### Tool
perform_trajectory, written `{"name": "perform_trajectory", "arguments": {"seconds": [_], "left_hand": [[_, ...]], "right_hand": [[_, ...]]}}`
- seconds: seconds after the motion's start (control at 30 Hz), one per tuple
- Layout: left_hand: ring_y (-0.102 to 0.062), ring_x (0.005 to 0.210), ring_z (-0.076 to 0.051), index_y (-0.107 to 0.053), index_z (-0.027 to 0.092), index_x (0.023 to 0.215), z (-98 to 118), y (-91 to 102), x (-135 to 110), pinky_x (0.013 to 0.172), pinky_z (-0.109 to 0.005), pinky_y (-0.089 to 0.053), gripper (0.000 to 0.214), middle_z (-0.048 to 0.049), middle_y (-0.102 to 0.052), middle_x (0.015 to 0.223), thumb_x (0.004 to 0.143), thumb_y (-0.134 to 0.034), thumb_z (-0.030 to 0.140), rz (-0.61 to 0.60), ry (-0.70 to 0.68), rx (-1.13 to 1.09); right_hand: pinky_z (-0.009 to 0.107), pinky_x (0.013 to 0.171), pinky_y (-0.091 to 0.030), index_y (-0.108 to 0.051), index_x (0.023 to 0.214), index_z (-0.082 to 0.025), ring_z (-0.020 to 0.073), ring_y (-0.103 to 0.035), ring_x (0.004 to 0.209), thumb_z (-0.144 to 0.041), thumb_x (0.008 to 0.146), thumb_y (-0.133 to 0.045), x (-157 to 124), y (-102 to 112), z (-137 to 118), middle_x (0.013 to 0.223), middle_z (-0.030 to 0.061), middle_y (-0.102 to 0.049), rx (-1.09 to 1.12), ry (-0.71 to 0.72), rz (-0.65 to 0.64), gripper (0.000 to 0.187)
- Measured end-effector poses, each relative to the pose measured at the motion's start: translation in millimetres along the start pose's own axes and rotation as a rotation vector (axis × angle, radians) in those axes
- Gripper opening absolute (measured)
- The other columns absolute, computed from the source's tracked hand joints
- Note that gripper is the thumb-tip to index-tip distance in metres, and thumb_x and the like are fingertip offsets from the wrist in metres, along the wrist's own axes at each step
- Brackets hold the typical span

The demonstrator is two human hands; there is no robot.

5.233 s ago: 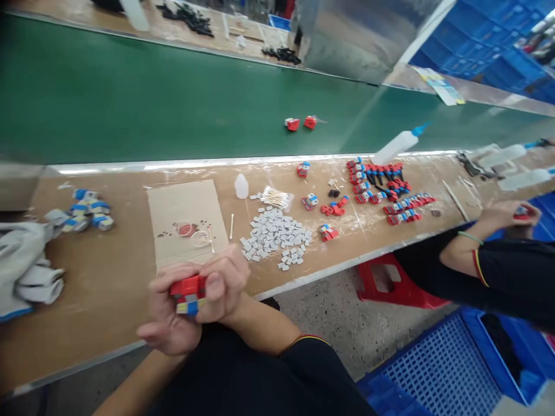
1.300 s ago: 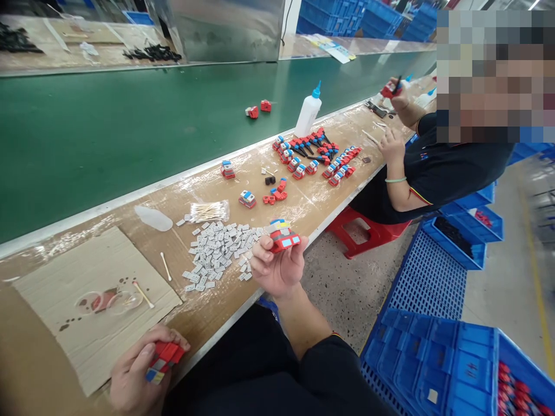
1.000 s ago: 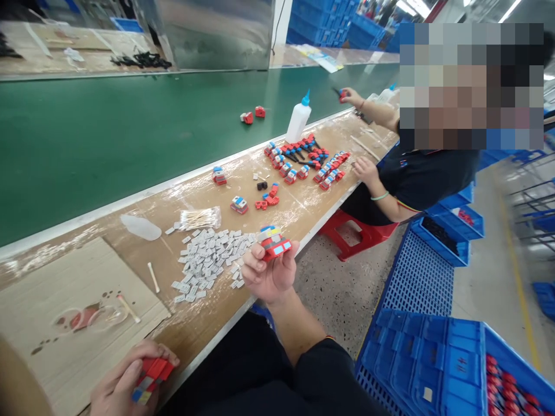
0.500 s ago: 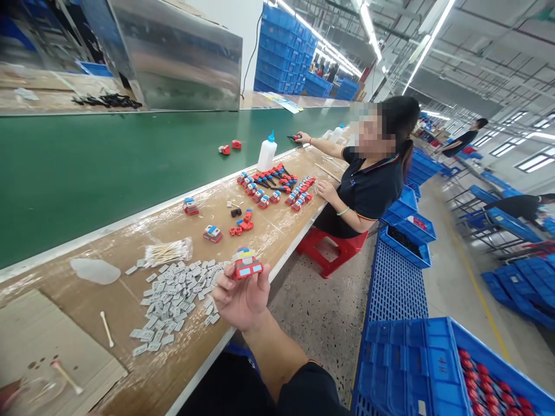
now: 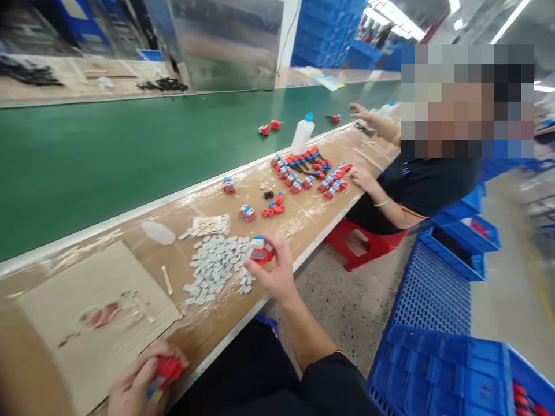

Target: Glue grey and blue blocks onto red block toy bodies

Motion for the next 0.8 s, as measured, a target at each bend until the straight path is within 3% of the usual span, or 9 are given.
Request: {"name": "perform_trajectory", "arguments": {"seconds": [0.2,0.43,0.63,0.7,0.8], "left_hand": [[-0.063,0.045,-0.019,-0.07,0.014,0.062,12,-14.9,-2,0.043,-0.029,-0.054,0.046,-0.0053,-0.064,0.054,0.085,-0.075,0.055,0.045,-0.057,-0.074],[-0.065,0.048,-0.019,-0.073,0.014,0.066,15,-16.3,-3,0.045,-0.027,-0.055,0.039,-0.0058,-0.066,0.056,0.09,-0.071,0.044,0.01,-0.13,-0.085],[-0.065,0.047,-0.018,-0.074,0.013,0.068,16,-18.1,-2,0.044,-0.026,-0.055,0.037,-0.0051,-0.066,0.056,0.093,-0.07,0.041,0.002,-0.167,-0.093],[-0.065,0.047,-0.018,-0.074,0.014,0.069,17,-18.4,-1,0.044,-0.026,-0.055,0.037,-0.0046,-0.066,0.056,0.094,-0.069,0.041,-0.005,-0.177,-0.096],[-0.065,0.048,-0.018,-0.075,0.014,0.07,15,-17.3,-2,0.045,-0.026,-0.056,0.037,-0.0041,-0.066,0.058,0.094,-0.069,0.042,-0.009,-0.183,-0.11]], "right_hand": [[0.039,0.074,-0.054,-0.078,0.116,-0.036,0.0212,-0.055,0.082,-0.034,0.071,-0.093,-4,-7,-9,0.092,0.0013,-0.061,-0.256,0.228,-0.031,0.047],[0.04,0.077,-0.052,-0.065,0.105,-0.032,0.0212,-0.058,0.084,-0.032,0.069,-0.094,-5,-11,-14,0.092,0.0,-0.063,-0.275,0.288,-0.018,0.047],[0.04,0.078,-0.058,-0.062,0.104,-0.03,0.0216,-0.065,0.091,-0.031,0.072,-0.093,-8,-11,-15,0.097,0.0006,-0.067,-0.301,0.468,0.01,0.044],[0.034,0.072,-0.059,-0.063,0.108,-0.029,0.0179,-0.066,0.084,-0.037,0.075,-0.092,-7,-11,-12,0.094,-0.0008,-0.068,-0.113,0.34,-0.012,0.045],[0.027,0.055,-0.054,-0.06,0.106,-0.027,0.0136,-0.064,0.065,-0.058,0.083,-0.082,-4,-15,-2,0.087,-0.0014,-0.071,0.328,-0.121,-0.148,0.044]]}}
Point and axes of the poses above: each hand's wrist, its own x-axis towards the middle knuckle, its own y-axis out of the back of the hand, z = x × y, the point moved 3 cm from there along x, towards the middle knuckle
